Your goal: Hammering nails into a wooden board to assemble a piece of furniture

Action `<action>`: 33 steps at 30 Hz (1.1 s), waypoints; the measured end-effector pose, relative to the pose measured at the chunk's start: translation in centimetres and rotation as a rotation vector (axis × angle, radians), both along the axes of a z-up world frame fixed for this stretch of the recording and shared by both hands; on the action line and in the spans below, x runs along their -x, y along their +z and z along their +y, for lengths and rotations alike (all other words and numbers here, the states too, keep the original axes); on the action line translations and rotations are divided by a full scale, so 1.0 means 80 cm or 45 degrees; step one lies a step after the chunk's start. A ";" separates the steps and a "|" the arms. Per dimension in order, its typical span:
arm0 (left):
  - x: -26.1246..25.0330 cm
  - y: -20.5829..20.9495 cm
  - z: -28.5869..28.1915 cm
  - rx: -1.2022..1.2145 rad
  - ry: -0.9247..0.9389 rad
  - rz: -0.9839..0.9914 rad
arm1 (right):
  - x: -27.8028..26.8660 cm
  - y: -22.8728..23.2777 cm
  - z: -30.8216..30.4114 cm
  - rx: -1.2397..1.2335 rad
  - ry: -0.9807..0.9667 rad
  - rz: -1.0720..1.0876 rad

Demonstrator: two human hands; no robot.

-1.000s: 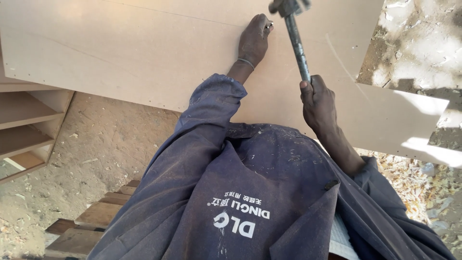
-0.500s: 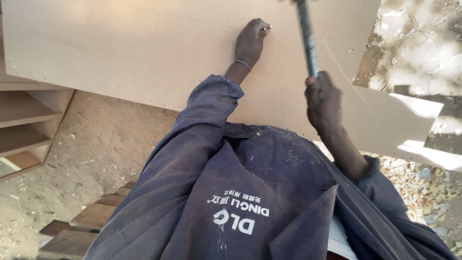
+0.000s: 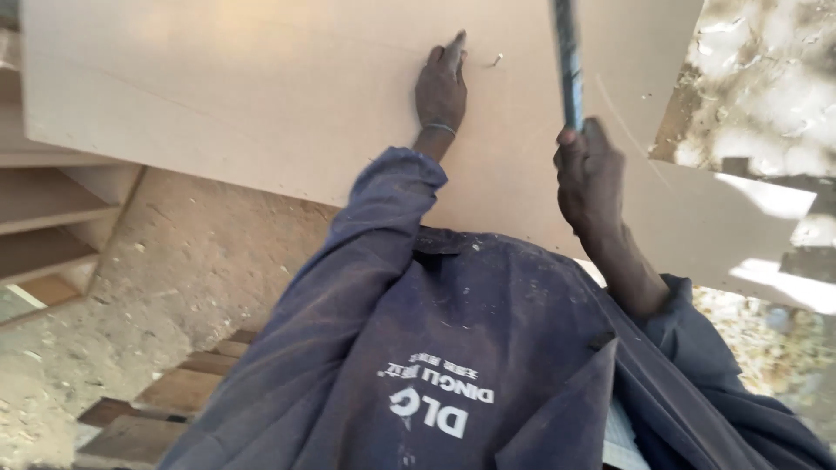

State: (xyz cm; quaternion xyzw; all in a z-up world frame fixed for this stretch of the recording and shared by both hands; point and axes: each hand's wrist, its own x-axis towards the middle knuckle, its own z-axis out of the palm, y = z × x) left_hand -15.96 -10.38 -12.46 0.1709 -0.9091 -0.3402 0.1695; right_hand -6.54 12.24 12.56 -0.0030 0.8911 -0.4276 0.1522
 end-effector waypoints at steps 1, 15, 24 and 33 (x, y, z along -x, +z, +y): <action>-0.001 -0.003 0.004 -0.023 -0.005 -0.003 | 0.000 0.026 -0.001 0.090 -0.044 0.185; -0.007 -0.018 0.010 0.079 0.048 -0.046 | -0.008 0.028 -0.015 -0.138 -0.179 -0.020; -0.008 -0.018 0.006 -0.032 -0.022 0.017 | -0.029 -0.100 0.014 -0.415 0.207 -0.076; -0.015 0.025 -0.006 -0.448 0.043 0.041 | -0.026 -0.018 -0.011 0.102 -0.113 0.664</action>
